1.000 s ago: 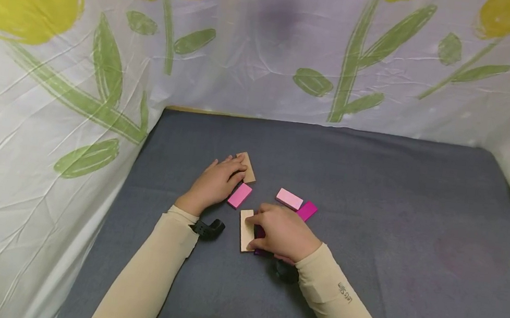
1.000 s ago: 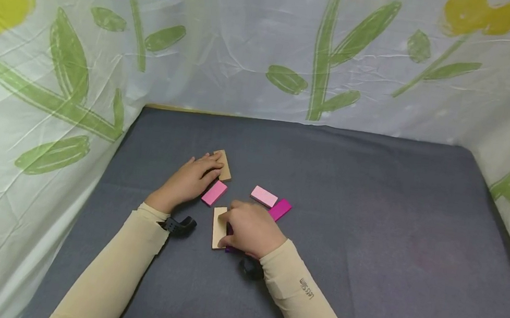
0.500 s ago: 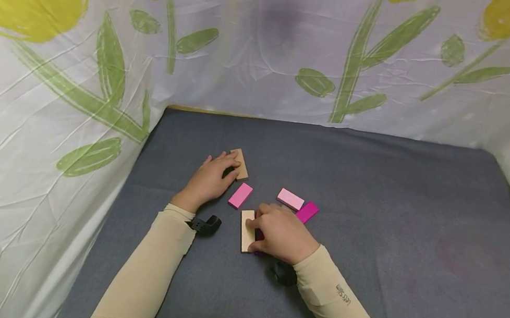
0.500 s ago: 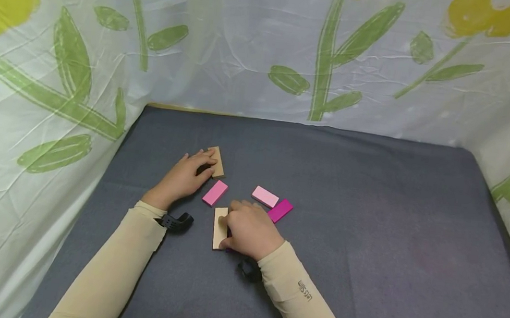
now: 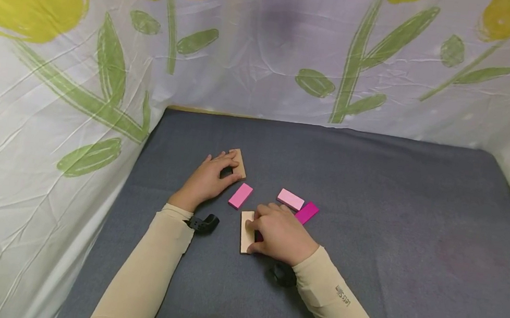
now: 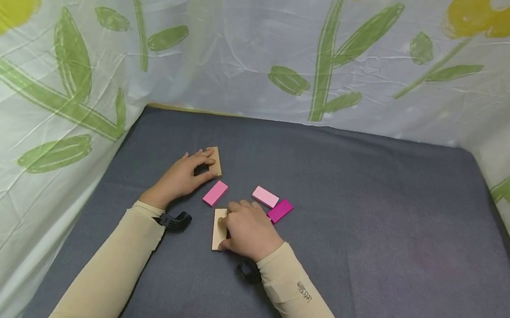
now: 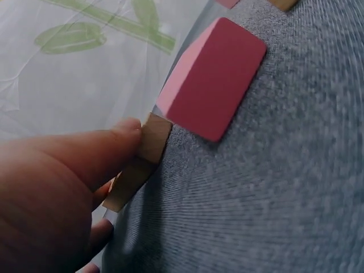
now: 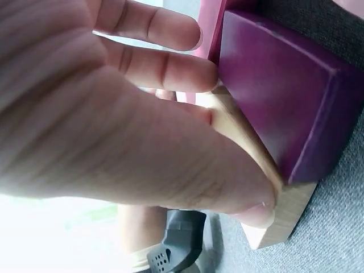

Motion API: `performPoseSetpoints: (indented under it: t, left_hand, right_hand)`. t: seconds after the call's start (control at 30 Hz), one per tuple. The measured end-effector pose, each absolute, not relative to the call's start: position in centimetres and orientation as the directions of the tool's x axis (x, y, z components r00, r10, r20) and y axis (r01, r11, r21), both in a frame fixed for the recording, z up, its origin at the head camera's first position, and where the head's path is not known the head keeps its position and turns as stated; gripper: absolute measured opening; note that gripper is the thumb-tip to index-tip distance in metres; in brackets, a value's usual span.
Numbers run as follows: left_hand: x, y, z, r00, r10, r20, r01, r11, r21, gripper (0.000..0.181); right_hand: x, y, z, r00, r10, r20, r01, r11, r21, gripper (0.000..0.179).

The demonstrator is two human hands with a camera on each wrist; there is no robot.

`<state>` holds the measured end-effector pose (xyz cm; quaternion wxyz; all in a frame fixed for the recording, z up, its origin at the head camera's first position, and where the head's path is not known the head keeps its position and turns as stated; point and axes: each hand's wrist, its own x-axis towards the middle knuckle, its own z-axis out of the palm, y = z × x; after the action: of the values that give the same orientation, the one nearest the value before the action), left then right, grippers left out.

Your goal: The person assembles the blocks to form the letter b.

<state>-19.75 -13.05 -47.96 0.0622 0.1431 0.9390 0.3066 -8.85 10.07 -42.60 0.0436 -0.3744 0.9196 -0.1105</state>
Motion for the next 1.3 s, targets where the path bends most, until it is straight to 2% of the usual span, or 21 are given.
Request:
performPoseSetpoints:
  t: [0.3,0.6,0.83,0.97,1.3]
  left_hand:
    - [-20.1,-13.8,-48.8,-0.935,0.353,0.034,0.291,0.709,0.642,0.051]
    - [-20.1,-14.2,-49.0,-0.931,0.361,0.056,0.300,0.668,0.681,0.043]
    - [-20.1,-14.3,-48.8,-0.923,0.380,0.056,0.304,0.633,0.712,0.039]
    - [-20.0,-14.3,-48.8,-0.924,0.380,0.048,0.293,0.623,0.725,0.038]
    - [-20.2,-14.5,-48.9,-0.922,0.385,0.048,0.295,0.614,0.733,0.038]
  right_hand:
    - [-8.6,9.7,-42.5,-0.691,-0.723,0.012,-0.710,0.676,-0.198,0.034]
    - [-8.1,8.9,-42.7,-0.678,-0.734,0.048,-0.727,0.660,-0.189,0.035]
    - [-7.6,7.9,-43.0,-0.660,-0.751,0.031,-0.738,0.640,-0.213,0.041]
    - [-7.5,7.6,-43.3,-0.647,-0.762,0.029,-0.753,0.632,-0.185,0.041]
    - [-7.4,7.1,-43.8,-0.651,-0.759,0.001,-0.744,0.638,-0.200,0.057]
